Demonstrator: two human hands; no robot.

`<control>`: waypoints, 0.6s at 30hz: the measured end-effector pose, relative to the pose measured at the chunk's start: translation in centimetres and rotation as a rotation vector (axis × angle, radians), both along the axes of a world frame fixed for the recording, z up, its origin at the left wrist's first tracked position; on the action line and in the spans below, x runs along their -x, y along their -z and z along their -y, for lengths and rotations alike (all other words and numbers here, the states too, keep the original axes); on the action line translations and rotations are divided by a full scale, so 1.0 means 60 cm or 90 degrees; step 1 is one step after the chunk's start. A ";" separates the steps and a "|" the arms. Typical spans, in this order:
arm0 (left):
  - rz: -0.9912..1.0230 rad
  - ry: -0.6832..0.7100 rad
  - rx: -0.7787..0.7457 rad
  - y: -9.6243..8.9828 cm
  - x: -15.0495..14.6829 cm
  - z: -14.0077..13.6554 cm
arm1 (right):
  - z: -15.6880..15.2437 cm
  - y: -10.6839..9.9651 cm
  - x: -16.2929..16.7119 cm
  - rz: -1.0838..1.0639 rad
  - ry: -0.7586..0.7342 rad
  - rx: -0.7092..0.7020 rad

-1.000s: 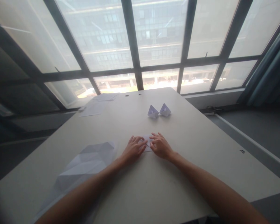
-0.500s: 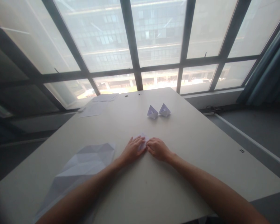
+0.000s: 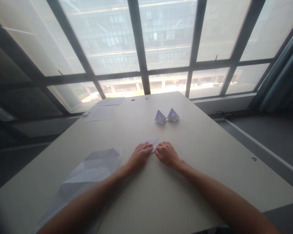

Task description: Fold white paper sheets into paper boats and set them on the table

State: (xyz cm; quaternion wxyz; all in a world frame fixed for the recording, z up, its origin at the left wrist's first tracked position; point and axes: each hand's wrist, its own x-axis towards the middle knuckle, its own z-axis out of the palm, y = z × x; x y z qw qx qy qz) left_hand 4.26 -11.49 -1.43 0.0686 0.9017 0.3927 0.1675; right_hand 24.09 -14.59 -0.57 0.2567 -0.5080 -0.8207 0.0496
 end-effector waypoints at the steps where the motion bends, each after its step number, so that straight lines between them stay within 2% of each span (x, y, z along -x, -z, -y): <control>1: 0.002 0.002 -0.001 0.001 0.001 -0.001 | 0.001 -0.001 0.000 0.006 -0.004 -0.001; 8: 0.030 -0.007 -0.005 0.011 0.005 -0.011 | 0.004 0.001 -0.002 0.003 -0.077 -0.003; 14: 0.019 -0.011 0.037 0.002 -0.001 -0.009 | 0.008 -0.001 -0.001 -0.011 -0.139 0.005; 18: 0.034 -0.019 0.039 0.000 -0.002 -0.010 | 0.000 0.011 -0.005 -0.041 -0.085 -0.021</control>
